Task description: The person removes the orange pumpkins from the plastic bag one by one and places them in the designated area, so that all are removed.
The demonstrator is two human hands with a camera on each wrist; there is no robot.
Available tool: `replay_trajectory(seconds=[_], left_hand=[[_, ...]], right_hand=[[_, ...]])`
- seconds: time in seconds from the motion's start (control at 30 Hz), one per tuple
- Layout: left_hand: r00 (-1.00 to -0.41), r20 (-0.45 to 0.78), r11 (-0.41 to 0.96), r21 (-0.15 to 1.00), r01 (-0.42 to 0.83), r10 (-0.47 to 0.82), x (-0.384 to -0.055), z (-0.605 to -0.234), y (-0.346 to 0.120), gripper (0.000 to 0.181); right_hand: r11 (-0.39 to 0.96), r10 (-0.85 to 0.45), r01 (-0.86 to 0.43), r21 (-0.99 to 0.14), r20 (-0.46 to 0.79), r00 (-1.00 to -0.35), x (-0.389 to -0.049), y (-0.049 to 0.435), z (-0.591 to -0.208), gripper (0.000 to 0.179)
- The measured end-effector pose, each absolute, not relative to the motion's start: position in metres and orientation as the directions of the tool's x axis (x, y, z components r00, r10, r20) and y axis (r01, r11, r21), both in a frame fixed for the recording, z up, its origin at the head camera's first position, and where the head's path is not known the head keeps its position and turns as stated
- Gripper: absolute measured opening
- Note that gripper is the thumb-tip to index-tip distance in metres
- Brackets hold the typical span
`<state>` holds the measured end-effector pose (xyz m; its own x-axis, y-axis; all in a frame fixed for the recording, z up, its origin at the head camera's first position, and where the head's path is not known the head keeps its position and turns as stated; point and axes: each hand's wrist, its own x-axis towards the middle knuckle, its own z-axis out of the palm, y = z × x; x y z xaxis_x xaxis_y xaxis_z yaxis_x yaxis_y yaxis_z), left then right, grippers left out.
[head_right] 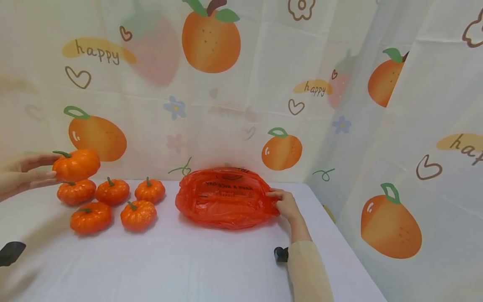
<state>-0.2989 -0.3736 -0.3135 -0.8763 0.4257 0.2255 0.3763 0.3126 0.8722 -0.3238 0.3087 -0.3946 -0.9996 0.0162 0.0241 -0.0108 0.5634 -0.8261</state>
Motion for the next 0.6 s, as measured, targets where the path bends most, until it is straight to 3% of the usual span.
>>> replay_trajectory(seconds=[0.1, 0.33, 0.6], left_hand=[[-0.877, 0.215, 0.307, 0.879, 0.365, 0.430, -0.299, -0.320, -0.382, 0.051], [-0.931, 0.076, 0.479, 0.841, 0.252, 0.357, -0.297, -0.331, -0.395, 0.049], [-0.890, 0.018, 0.359, 0.911, 0.202, 0.455, -0.300, -0.352, -0.425, 0.053]], right_hand=[[0.577, 0.011, -0.023, -0.817, 0.036, -0.999, -0.324, 0.310, -0.395, 0.052], [0.583, 0.008, -0.038, -0.812, 0.053, -0.999, -0.322, 0.313, -0.394, 0.051], [0.574, -0.002, -0.047, -0.818, 0.056, -0.998, -0.322, 0.312, -0.396, 0.052]])
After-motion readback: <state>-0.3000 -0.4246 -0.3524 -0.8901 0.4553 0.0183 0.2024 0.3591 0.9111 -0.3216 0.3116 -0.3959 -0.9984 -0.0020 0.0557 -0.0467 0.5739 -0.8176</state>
